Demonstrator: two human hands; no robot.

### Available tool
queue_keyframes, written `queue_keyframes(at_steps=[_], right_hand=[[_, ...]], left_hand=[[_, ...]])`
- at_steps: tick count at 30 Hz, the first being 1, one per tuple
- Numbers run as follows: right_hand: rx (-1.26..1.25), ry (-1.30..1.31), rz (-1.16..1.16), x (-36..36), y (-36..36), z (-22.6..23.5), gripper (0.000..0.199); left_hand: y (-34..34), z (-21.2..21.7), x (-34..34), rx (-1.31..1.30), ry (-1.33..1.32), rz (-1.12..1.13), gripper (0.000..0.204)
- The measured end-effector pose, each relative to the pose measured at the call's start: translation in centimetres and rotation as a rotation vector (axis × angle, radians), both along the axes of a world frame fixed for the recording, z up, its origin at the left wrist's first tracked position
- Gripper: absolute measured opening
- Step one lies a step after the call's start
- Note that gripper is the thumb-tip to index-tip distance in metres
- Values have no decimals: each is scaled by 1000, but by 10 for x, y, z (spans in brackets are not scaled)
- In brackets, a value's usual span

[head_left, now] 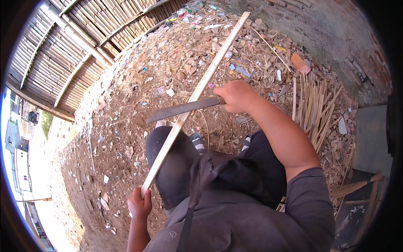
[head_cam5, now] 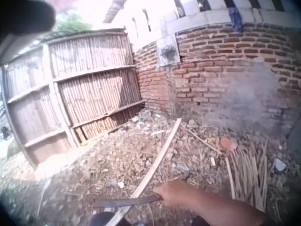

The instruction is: The person repeatedly scrapes and shaves down a long strip of bamboo using a knife.

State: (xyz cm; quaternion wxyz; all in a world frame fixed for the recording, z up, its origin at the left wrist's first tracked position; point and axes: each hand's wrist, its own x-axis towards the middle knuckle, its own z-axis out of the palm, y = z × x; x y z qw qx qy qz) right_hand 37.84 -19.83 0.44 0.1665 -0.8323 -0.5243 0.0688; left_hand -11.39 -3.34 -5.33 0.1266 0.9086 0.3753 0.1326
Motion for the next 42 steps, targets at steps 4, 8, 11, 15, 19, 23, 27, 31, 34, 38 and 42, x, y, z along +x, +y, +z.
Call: queue_keyframes(at_steps=[4, 8, 11, 15, 19, 23, 27, 31, 34, 38, 42], right_hand=[[-27, 63, -71, 40, -18, -37, 36], [-22, 265, -230, 45, -14, -21, 37], [174, 112, -125, 24, -6, -18, 33], [-173, -212, 91, 13, -3, -4, 37], [110, 337, -309, 57, -20, -37, 34], [145, 183, -184, 22, -8, -12, 28], [-33, -75, 161, 2, 4, -7, 25], [187, 262, -350, 78, -27, -42, 35], [312, 223, -448, 86, -36, -50, 41], [97, 91, -183, 26, -19, 0, 42], [-79, -21, 22, 21, -8, 0, 34]], left_hand=[[7, -14, -13, 26, 21, -45, 31], [11, -8, -13, 15, 41, 33, 30], [14, -12, -19, -3, 54, -21, 29], [12, -17, -29, -21, 79, 8, 30], [23, -22, -34, 75, 67, -24, 31], [26, -16, -35, 18, 64, -34, 31], [30, -17, -41, 86, 44, -62, 31], [36, -32, -46, 76, 35, -51, 31], [38, -32, -48, 94, 48, -50, 31], [34, -27, -49, 68, 69, -41, 32], [39, -33, -56, 14, 49, -29, 31]])
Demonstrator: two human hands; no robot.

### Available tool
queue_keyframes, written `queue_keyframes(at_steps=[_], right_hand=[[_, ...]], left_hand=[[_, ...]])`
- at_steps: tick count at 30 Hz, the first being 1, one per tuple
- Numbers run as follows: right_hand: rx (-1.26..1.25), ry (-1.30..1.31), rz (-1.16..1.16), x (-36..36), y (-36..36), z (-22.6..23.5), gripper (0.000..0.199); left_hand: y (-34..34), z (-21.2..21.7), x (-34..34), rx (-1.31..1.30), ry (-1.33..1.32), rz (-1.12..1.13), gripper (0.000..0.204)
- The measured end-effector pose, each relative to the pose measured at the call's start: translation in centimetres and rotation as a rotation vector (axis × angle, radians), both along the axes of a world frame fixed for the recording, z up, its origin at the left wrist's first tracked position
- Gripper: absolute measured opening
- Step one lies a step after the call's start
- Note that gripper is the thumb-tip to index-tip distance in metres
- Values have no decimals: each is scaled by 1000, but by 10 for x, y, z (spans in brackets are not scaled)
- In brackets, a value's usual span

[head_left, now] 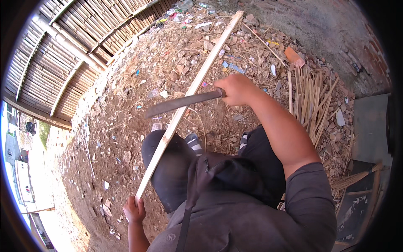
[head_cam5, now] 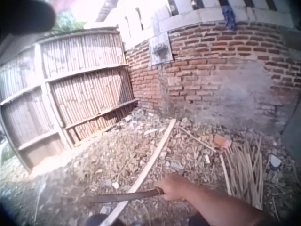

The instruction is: The person repeatedly scrapes and shaves down a long strip of bamboo using a knife.

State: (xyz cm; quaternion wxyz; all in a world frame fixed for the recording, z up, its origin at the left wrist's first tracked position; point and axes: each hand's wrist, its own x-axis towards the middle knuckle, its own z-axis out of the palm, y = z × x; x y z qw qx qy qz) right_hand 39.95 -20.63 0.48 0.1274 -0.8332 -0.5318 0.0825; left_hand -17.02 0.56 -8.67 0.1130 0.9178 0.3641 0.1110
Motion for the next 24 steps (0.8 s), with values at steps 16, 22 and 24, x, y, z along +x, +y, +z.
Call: queue_keyframes(at_steps=[16, 22, 24], right_hand=[[250, 53, -301, 46, -14, -51, 34], [190, 182, -234, 25, -12, -10, 30], [99, 2, -69, 5, -2, -4, 28]], left_hand=[[0, 2, 3, -45, -21, -57, 33], [-7, 14, 12, -27, 10, -17, 34], [-7, 15, 11, 0, -5, -30, 34]])
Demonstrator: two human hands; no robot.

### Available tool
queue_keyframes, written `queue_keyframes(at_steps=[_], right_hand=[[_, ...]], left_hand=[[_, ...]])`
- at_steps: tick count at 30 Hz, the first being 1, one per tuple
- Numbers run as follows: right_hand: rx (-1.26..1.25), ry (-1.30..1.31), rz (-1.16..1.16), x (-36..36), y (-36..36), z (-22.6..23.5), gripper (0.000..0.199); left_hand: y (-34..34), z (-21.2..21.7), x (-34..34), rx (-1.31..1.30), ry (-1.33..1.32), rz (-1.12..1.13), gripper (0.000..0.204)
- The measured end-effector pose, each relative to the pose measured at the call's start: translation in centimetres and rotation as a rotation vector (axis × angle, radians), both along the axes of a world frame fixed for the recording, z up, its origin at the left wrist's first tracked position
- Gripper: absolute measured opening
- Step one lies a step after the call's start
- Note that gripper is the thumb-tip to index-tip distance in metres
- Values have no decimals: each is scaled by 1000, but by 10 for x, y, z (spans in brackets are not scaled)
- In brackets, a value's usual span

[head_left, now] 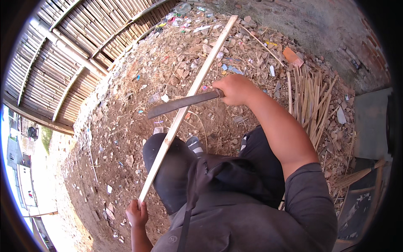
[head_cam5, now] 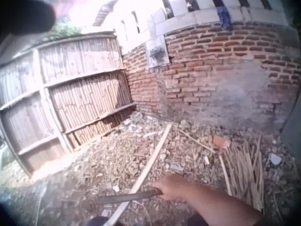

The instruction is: The person repeatedly scrapes and shaves down a long strip of bamboo using a knife.

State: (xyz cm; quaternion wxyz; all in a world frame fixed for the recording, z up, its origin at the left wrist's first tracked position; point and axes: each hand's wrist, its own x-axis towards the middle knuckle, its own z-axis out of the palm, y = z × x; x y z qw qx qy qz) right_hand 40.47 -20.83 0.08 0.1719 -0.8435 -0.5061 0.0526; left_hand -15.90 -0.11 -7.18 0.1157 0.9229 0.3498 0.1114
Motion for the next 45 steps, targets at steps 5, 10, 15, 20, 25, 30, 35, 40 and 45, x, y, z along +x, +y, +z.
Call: queue_keyframes(at_steps=[5, 10, 15, 20, 25, 30, 35, 40, 45], right_hand=[[102, 381, -261, 52, -18, -39, 41], [268, 204, -322, 48, -22, -39, 34], [-3, -116, 27, 26, -12, -10, 36], [393, 281, -510, 85, -31, -68, 45], [456, 763, -363, 65, -32, -45, 44], [764, 1074, -213, 38, -25, -24, 33], [990, 1297, -179, 30, -14, -14, 31], [1063, 1402, -106, 29, -17, -9, 24], [788, 979, -260, 41, -26, -11, 28]], left_hand=[[8, -7, 1, -1, -23, -6, 33], [10, 4, 3, 13, -27, 11, 34], [17, -6, -8, 15, -29, -26, 34], [13, 4, 1, 28, -36, 12, 34], [15, -3, -15, 107, -5, -7, 32], [14, -7, -7, 208, -75, -1, 34], [9, -6, -4, 175, -46, -19, 34], [-8, 22, 24, -180, 10, 30, 28], [-8, 13, 24, -447, 198, 37, 26]])
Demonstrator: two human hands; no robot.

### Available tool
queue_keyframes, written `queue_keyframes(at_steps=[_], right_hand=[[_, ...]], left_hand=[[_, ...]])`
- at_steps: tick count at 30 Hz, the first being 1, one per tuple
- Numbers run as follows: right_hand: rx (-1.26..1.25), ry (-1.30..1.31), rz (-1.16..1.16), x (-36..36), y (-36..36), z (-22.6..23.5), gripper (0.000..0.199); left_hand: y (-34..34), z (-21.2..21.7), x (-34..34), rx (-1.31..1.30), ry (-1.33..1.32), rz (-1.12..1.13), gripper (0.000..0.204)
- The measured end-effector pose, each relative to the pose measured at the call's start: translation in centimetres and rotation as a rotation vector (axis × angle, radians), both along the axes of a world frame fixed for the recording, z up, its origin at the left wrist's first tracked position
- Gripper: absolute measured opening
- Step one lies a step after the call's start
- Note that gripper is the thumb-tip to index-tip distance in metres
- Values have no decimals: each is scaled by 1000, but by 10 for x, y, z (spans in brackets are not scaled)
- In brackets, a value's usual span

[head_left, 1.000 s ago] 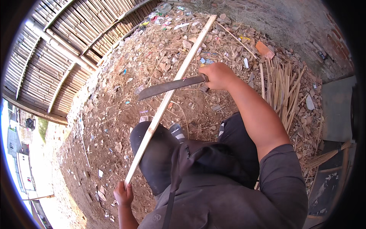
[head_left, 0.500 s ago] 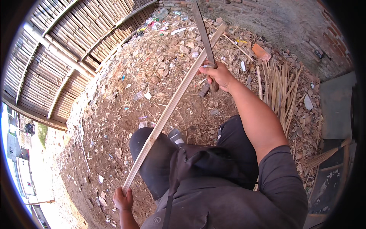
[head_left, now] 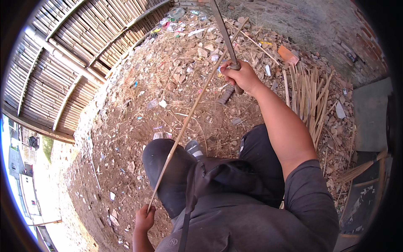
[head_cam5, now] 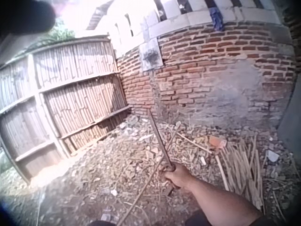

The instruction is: The person repeatedly scrapes and shaves down a long strip of bamboo using a knife.

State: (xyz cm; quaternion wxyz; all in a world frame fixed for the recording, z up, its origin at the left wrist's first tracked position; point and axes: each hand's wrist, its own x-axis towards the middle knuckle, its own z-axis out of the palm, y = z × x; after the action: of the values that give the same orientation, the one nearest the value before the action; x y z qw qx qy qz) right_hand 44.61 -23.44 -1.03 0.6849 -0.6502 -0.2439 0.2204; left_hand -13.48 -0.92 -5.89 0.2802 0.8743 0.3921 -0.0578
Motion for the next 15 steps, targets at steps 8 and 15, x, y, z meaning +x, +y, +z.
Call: queue_keyframes(at_steps=[8, 15], right_hand=[[-757, -904, 328, -45, 14, 15, 36], [-779, -498, 454, -17, 14, -9, 47]], left_hand=[[-32, 14, 29, 82, -70, -49, 39], [-34, -1, 40, 151, -91, -11, 49]])
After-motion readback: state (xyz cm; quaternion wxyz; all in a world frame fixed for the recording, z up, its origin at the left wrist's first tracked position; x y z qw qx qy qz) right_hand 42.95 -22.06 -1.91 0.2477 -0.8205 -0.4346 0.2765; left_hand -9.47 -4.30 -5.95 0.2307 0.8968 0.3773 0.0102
